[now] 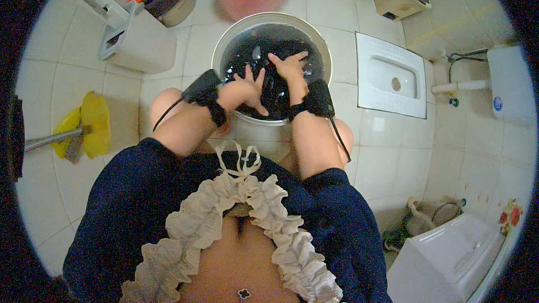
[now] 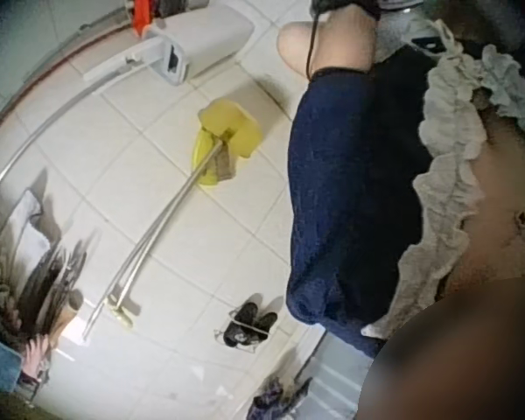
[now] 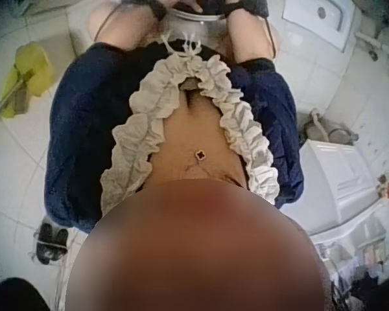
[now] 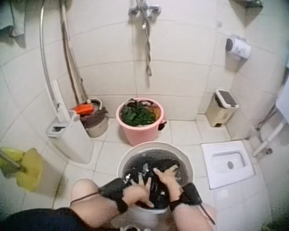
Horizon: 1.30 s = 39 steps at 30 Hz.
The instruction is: The person washes green and black clothes in a bucket of soapy water, wrings them out, and places them into a pink basin.
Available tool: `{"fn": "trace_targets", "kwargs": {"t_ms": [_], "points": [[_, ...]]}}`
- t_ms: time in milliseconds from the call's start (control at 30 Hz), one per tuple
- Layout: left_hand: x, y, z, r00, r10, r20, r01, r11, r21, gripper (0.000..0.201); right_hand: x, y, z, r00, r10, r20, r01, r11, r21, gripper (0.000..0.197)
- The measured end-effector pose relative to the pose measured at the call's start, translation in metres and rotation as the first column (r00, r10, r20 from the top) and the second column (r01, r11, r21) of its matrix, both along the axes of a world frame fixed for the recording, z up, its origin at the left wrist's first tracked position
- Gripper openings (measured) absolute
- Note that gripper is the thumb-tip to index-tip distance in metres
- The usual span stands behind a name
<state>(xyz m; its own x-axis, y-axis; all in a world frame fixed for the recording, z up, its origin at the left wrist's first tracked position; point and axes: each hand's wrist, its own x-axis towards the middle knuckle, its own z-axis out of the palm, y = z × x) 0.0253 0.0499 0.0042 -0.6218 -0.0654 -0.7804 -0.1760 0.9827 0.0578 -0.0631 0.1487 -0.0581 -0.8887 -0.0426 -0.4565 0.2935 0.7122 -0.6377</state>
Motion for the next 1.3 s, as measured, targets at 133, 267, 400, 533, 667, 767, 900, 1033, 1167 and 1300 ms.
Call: {"fn": "trace_targets", "kwargs": {"t_ms": [133, 267, 400, 533, 667, 767, 900, 1033, 1167, 1300], "points": [[0.002, 0.021, -0.046, 0.991, 0.053, -0.122, -0.071, 0.985, -0.154, 0.123, 0.009, -0.007, -0.005, 0.994, -0.026, -0.107, 0.028, 0.999, 0.018, 0.1], [0.013, 0.028, -0.09, 0.917, -0.032, -0.397, -0.025, 0.99, -0.138, 0.098, 0.007, -0.006, -0.014, 0.996, -0.005, -0.094, 0.012, 0.997, 0.078, 0.089], [0.006, 0.038, -0.117, 0.939, -0.111, -0.324, 0.089, 0.993, -0.083, 0.078, 0.003, -0.005, -0.015, 0.998, 0.068, 0.01, -0.069, 0.992, 0.101, 0.078], [-0.01, 0.044, -0.134, 0.947, -0.22, -0.235, 0.231, 0.973, 0.019, 0.06, 0.001, -0.007, -0.013, 0.992, 0.108, 0.065, -0.111, 0.993, 0.049, 0.068], [-0.024, 0.037, -0.105, 0.903, -0.392, -0.176, 0.408, 0.911, 0.064, 0.047, 0.0, -0.005, -0.004, 0.986, -0.164, -0.038, 0.132, 0.894, -0.428, 0.037], [-0.018, 0.041, 0.008, 0.971, -0.218, -0.1, 0.227, 0.97, 0.086, 0.052, -0.005, 0.006, 0.037, 0.916, -0.295, 0.271, 0.394, 0.536, -0.747, 0.027], [0.001, 0.019, 0.022, 0.925, -0.057, -0.376, 0.164, 0.952, 0.259, 0.051, 0.001, 0.019, 0.071, 0.929, -0.173, 0.328, 0.345, 0.085, -0.935, 0.023], [0.007, -0.037, 0.035, 0.786, 0.453, -0.422, -0.124, 0.782, 0.611, 0.031, 0.014, 0.033, 0.12, 0.956, -0.102, 0.276, 0.252, -0.201, -0.946, 0.023], [-0.004, -0.071, 0.049, 0.492, 0.554, -0.672, -0.122, 0.808, 0.577, 0.048, 0.023, 0.04, 0.149, 0.973, 0.028, 0.231, 0.221, -0.419, -0.881, 0.041], [-0.028, -0.07, 0.036, 0.574, 0.434, -0.695, 0.255, 0.711, 0.655, 0.074, 0.032, 0.044, 0.175, 0.977, 0.146, 0.155, 0.21, -0.544, -0.812, 0.046]]}}
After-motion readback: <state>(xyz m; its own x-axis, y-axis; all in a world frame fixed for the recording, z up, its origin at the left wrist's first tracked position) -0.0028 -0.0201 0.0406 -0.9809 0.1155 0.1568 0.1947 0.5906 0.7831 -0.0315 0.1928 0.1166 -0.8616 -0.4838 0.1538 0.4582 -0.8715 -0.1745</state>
